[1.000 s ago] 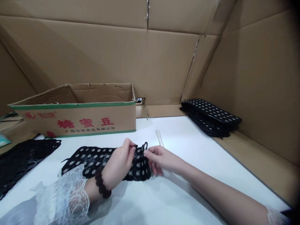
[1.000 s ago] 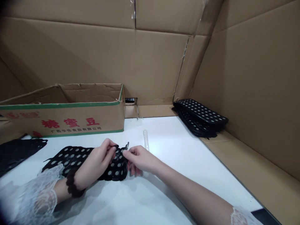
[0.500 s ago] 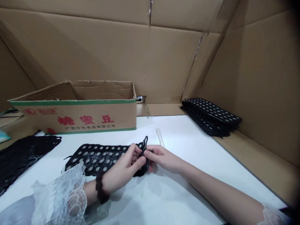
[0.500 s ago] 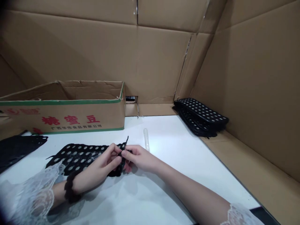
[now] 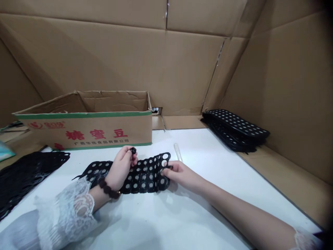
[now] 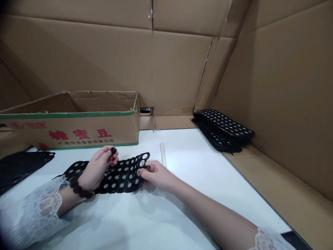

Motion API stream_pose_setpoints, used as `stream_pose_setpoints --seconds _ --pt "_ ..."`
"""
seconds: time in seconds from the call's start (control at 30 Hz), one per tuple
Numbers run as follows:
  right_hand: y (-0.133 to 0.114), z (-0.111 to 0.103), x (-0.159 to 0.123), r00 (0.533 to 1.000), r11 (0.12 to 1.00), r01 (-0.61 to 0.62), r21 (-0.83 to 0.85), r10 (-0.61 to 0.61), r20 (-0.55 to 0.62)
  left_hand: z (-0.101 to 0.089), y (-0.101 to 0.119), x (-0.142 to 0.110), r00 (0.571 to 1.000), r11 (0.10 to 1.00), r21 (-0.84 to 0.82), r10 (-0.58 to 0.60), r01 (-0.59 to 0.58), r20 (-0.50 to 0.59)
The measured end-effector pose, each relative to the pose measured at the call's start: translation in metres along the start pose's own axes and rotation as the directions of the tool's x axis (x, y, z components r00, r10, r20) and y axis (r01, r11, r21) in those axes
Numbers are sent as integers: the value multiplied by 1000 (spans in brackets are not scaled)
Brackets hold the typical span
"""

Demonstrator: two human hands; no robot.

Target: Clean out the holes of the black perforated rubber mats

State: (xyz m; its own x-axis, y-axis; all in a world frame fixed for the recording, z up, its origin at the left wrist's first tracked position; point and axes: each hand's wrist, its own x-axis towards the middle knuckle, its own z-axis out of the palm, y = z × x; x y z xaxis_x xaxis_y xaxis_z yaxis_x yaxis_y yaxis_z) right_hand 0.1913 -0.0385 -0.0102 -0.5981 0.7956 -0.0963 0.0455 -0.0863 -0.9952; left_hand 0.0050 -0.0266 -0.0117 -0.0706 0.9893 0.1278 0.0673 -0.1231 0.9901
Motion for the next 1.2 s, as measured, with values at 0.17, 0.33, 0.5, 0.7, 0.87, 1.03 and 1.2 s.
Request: stream_pose_setpoints --seconds 0.17,0.33,0.5,0.7,0.87,1.03,1.2 --pt "2 -4 3 995 997 -67 33 65 77 8 5 -23 975 868 456 120 -195 189" --pt "2 -5 0 992 996 -58 -62 64 107 24 6 -44 936 813 519 87 -264 340" --pt "2 -4 -2 994 991 -98 -93 103 48 23 5 -43 906 863 442 40 -244 422" --pt "-3 1 -3 993 989 -120 -84 118 -33 22 11 -44 849 887 388 10 -252 529" --pt "-4 7 -4 996 993 -80 -81 77 -41 21 14 -42 845 892 389 -15 -230 534" --pt "-5 8 -4 1000 997 8 -79 -9 -9 20 8 -35 893 922 350 -11 -164 449" --pt "-4 0 -3 997 987 -83 -135 83 -5 20 5 -35 927 868 450 28 -208 373"
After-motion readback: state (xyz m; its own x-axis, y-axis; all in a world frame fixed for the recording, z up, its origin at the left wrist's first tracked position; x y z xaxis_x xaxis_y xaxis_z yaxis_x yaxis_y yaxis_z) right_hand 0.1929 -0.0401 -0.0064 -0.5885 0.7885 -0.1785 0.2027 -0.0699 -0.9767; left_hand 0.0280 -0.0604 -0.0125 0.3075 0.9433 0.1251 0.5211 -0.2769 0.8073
